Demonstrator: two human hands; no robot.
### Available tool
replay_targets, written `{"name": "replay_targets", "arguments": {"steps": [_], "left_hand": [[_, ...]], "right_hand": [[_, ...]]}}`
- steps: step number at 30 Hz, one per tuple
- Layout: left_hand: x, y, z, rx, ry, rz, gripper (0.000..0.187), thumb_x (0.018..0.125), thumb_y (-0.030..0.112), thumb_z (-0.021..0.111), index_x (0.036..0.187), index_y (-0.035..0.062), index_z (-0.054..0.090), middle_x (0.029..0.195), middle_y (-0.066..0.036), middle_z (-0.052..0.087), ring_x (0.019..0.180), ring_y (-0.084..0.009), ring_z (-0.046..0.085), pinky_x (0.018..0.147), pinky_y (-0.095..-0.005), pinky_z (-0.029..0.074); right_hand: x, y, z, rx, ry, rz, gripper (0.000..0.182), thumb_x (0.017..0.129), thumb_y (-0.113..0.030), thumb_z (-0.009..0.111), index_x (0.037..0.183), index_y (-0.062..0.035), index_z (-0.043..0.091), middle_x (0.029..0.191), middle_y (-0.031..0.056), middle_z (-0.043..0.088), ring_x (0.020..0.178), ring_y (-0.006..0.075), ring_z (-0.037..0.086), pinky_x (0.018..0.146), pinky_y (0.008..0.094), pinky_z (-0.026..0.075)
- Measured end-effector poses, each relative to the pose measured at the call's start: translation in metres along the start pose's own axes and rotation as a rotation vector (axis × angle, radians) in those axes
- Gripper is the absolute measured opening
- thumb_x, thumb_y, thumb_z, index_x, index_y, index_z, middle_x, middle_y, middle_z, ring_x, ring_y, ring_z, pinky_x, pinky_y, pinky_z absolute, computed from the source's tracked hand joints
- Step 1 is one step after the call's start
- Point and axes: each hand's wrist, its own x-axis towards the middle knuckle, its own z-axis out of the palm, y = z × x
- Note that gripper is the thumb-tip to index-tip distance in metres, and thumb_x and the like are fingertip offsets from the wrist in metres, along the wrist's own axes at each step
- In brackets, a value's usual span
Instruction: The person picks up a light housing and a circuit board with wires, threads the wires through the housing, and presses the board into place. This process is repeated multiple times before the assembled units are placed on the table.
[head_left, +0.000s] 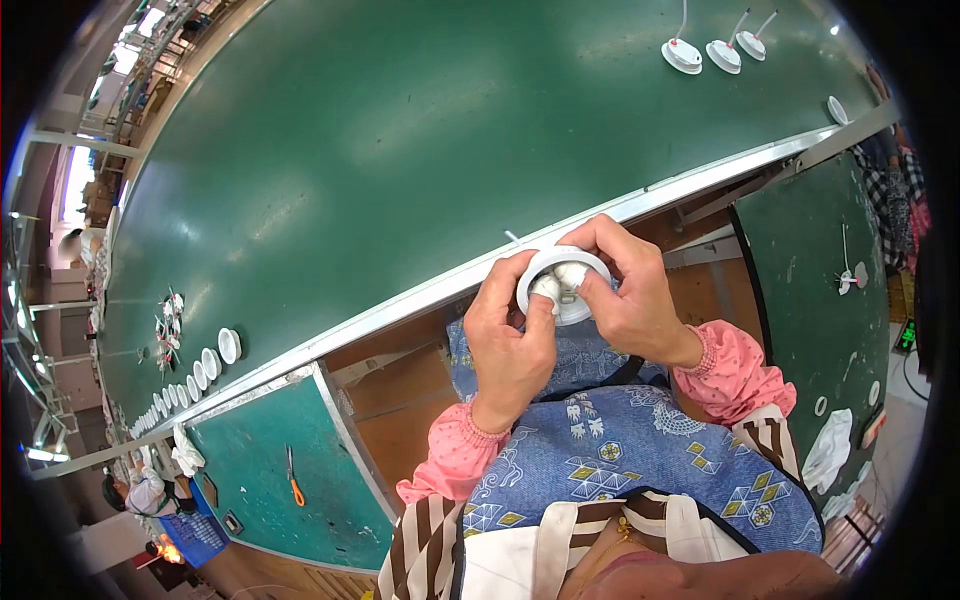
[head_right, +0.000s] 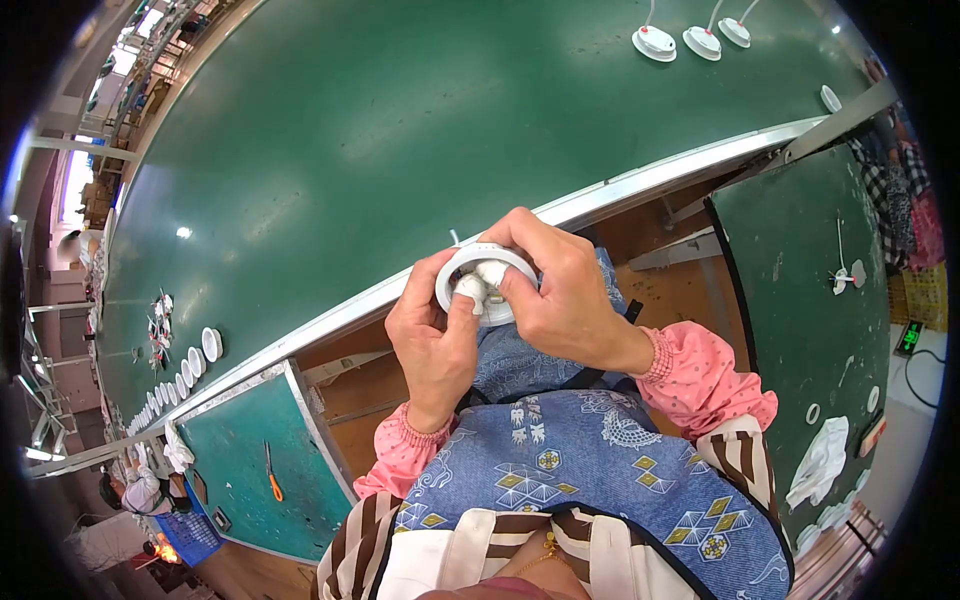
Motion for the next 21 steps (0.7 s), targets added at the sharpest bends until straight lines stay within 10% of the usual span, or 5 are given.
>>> {"name": "replay_targets", "arguments": {"steps": [14,21], "left_hand": [[0.010,-0.009,0.001,-0.170,0.017,-0.021,0.041,0.089,-0.005,0.055,0.129,-0.0027,0.062,0.109,-0.010,0.066,0.090,-0.0125,0.062,0.077,-0.0268,0.051],[0.011,-0.020,0.000,-0.003,0.103,0.125,0.036,0.092,-0.005,0.052,0.127,-0.0044,0.064,0.108,-0.007,0.067,0.094,-0.0091,0.062,0.079,-0.0221,0.051]], "right_hand": [[-0.002,0.019,0.021,0.190,0.126,0.094,0.017,0.090,0.008,0.055,0.105,0.0066,0.060,0.099,0.0089,0.067,0.090,0.0109,0.065,0.078,0.0261,0.054],[0.001,0.019,0.032,0.069,0.208,-0.062,0.015,0.085,0.008,0.060,0.100,0.0036,0.062,0.085,0.0121,0.069,0.074,0.0159,0.069,0.063,0.0287,0.054]]}}
